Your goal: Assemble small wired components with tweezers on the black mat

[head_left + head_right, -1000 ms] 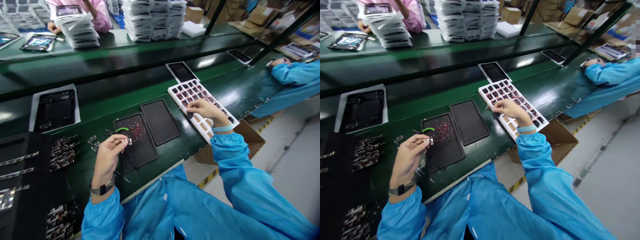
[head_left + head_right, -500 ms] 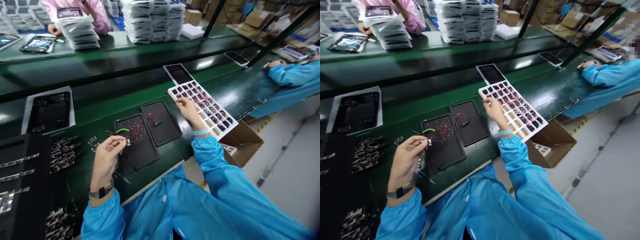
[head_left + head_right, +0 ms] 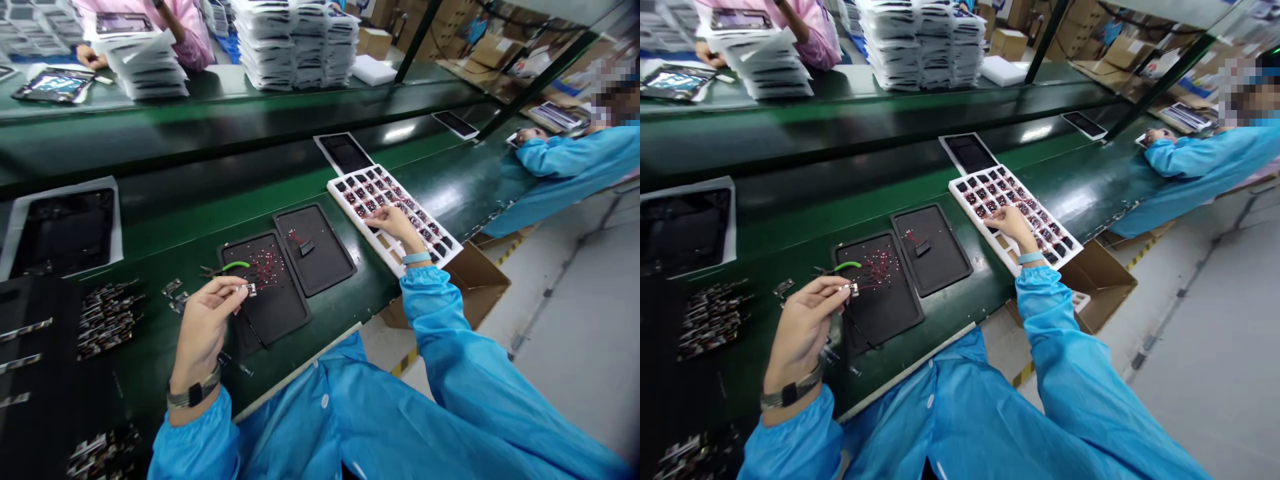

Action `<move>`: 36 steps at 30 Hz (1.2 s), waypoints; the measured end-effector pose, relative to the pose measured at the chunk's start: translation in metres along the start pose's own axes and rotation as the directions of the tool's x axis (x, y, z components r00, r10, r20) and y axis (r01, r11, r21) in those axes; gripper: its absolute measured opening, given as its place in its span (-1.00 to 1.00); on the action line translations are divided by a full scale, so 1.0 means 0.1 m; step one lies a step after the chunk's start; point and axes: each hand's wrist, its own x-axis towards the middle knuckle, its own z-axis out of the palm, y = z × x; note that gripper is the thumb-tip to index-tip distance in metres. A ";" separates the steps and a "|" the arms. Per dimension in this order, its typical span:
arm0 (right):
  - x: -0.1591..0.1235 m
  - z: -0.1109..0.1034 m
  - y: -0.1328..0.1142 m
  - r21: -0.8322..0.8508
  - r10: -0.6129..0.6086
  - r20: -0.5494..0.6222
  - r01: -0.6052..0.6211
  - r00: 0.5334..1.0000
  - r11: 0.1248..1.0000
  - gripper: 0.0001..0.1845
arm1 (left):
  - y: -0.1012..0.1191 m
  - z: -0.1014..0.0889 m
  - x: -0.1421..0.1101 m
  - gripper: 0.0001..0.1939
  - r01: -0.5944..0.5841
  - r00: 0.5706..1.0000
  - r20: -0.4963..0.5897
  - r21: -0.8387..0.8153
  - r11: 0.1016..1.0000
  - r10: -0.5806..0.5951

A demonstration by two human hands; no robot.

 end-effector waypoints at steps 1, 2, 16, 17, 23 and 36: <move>0.01 0.01 0.01 0.000 -0.008 0.009 0.008 1.000 1.000 -0.53 | 0.00 0.00 0.00 -0.68 -0.002 1.000 0.000 -0.002 1.000 0.002; 0.01 0.02 0.01 -0.003 -0.012 0.019 0.012 1.000 1.000 -0.54 | 0.00 0.00 0.00 -0.68 -0.003 1.000 0.001 -0.005 1.000 0.003; 0.00 0.08 -0.03 0.017 -0.031 0.006 0.031 0.999 0.999 -0.59 | 0.00 0.01 0.01 -0.66 -0.012 1.000 0.019 -0.017 1.000 0.012; 0.01 0.08 -0.03 0.038 -0.034 0.002 0.034 0.999 0.999 -0.57 | -0.01 0.00 0.01 -0.66 -0.011 1.000 0.021 -0.018 1.000 0.012; -0.06 -0.05 0.02 0.150 -0.043 -0.026 0.047 0.999 0.988 -0.52 | -0.02 -0.02 0.00 -0.68 -0.016 1.000 0.022 -0.018 1.000 0.016; -0.30 -0.31 -0.12 0.551 0.032 0.064 -0.062 0.997 0.832 -0.52 | -0.02 -0.03 0.01 -0.68 -0.012 1.000 0.008 -0.025 1.000 0.012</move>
